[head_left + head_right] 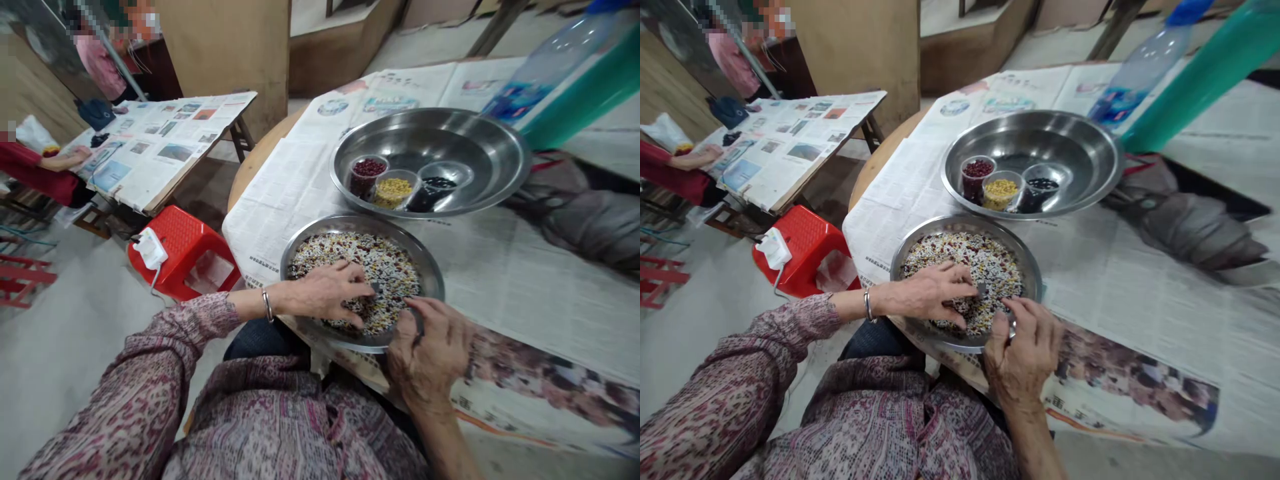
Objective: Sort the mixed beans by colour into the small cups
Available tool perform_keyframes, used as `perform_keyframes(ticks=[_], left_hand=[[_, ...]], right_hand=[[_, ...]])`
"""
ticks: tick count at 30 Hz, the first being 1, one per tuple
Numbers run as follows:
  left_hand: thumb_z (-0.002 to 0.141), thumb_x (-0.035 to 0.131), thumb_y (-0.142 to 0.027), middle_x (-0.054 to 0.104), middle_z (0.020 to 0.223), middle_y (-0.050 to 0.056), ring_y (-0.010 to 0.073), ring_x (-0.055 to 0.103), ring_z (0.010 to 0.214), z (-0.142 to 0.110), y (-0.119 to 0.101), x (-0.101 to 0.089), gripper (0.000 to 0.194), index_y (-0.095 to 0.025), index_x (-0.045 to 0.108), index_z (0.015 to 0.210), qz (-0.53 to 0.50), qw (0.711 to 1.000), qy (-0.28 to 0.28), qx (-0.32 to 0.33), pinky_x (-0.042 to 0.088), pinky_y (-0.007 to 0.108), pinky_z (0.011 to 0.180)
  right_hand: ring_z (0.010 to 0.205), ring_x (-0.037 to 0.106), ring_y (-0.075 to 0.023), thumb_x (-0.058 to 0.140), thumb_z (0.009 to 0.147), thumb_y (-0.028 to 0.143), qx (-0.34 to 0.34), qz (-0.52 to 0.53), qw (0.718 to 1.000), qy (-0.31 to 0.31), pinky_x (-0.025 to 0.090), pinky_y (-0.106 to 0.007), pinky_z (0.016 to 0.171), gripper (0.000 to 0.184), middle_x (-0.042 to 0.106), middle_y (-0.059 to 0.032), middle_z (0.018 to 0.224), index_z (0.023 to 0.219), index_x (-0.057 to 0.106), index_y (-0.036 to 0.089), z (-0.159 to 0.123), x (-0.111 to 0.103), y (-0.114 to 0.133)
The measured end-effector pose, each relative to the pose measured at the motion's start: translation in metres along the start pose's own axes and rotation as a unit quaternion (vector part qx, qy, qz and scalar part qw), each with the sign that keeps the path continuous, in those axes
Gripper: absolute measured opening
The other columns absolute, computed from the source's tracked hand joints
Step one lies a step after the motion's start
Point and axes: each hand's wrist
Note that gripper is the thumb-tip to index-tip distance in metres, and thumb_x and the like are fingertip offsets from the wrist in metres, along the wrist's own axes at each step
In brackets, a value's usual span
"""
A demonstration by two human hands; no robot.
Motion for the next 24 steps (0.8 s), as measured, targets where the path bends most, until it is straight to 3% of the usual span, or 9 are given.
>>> perform_keyframes(ticks=[5,8,11,15,18,21,24], left_hand=[[0.096,0.045,-0.013,0.059,0.105,0.008,0.0175,0.055,0.095,-0.026,-0.011,0.004,0.016,-0.016,0.06,0.101,-0.022,0.998,0.055,0.032,0.045,0.029,0.088],[0.093,0.042,-0.006,0.06,0.1,0.006,0.0164,0.055,0.089,-0.041,-0.01,-0.004,0.02,-0.016,0.059,0.096,-0.018,0.997,0.069,-0.016,0.044,0.028,0.08],[0.093,0.04,-0.006,0.062,0.101,0.004,0.0157,0.056,0.093,-0.05,-0.003,-0.007,0.025,-0.019,0.06,0.103,-0.026,0.996,0.044,-0.068,0.044,0.028,0.084],[0.093,0.036,-0.002,0.06,0.12,0.005,0.0142,0.056,0.105,-0.049,0.01,-0.004,0.037,-0.019,0.059,0.117,-0.031,0.993,-0.038,-0.111,0.044,0.027,0.091],[0.096,0.037,-0.006,0.06,0.114,0.007,0.0142,0.056,0.101,-0.046,0.017,-0.002,0.033,-0.017,0.06,0.116,-0.019,0.986,-0.094,-0.137,0.046,0.026,0.088],[0.1,0.041,-0.017,0.06,0.099,0.005,0.0139,0.056,0.092,-0.044,0.019,0.002,0.022,-0.017,0.063,0.103,-0.021,0.984,-0.102,-0.144,0.048,0.027,0.087],[0.099,0.049,-0.022,0.061,0.105,0.005,0.0152,0.057,0.101,-0.04,0.013,0.007,0.015,-0.017,0.062,0.104,-0.033,0.99,-0.086,-0.11,0.046,0.029,0.096]], right_hand=[[0.105,0.059,-0.0242,0.051,0.093,0.022,-0.019,-0.003,1.0,-0.004,0.045,-0.043,0.096,0.02,0.066,-0.0141,0.105,0.108,0.062,0.015,0.0,0.0,0.0],[0.105,0.059,-0.0241,0.052,0.093,0.021,-0.022,-0.006,1.0,-0.004,0.046,-0.043,0.096,0.02,0.066,-0.0144,0.106,0.108,0.063,0.014,0.0,-0.001,0.0],[0.106,0.059,-0.0239,0.051,0.093,0.022,-0.023,-0.007,1.0,-0.005,0.045,-0.043,0.096,0.02,0.066,-0.0143,0.106,0.107,0.063,0.014,0.0,0.0,-0.002],[0.105,0.059,-0.0238,0.05,0.094,0.024,-0.015,-0.004,1.0,-0.004,0.045,-0.043,0.097,0.02,0.066,-0.0139,0.106,0.106,0.063,0.015,-0.002,0.003,-0.004],[0.105,0.059,-0.0237,0.049,0.094,0.025,-0.013,-0.002,1.0,-0.003,0.045,-0.043,0.096,0.02,0.066,-0.0131,0.105,0.106,0.063,0.016,-0.002,0.004,-0.004],[0.106,0.058,-0.0235,0.049,0.094,0.026,-0.017,-0.002,1.0,-0.001,0.045,-0.042,0.096,0.02,0.066,-0.0131,0.105,0.105,0.063,0.016,-0.003,0.005,-0.005],[0.106,0.057,-0.0234,0.049,0.094,0.025,-0.021,-0.004,1.0,0.003,0.044,-0.042,0.096,0.02,0.065,-0.0133,0.106,0.105,0.062,0.017,-0.004,0.006,-0.006]])
Point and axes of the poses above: each hand's wrist, its own z-axis towards the middle knuckle, its own x-axis out of the palm, y = z × x
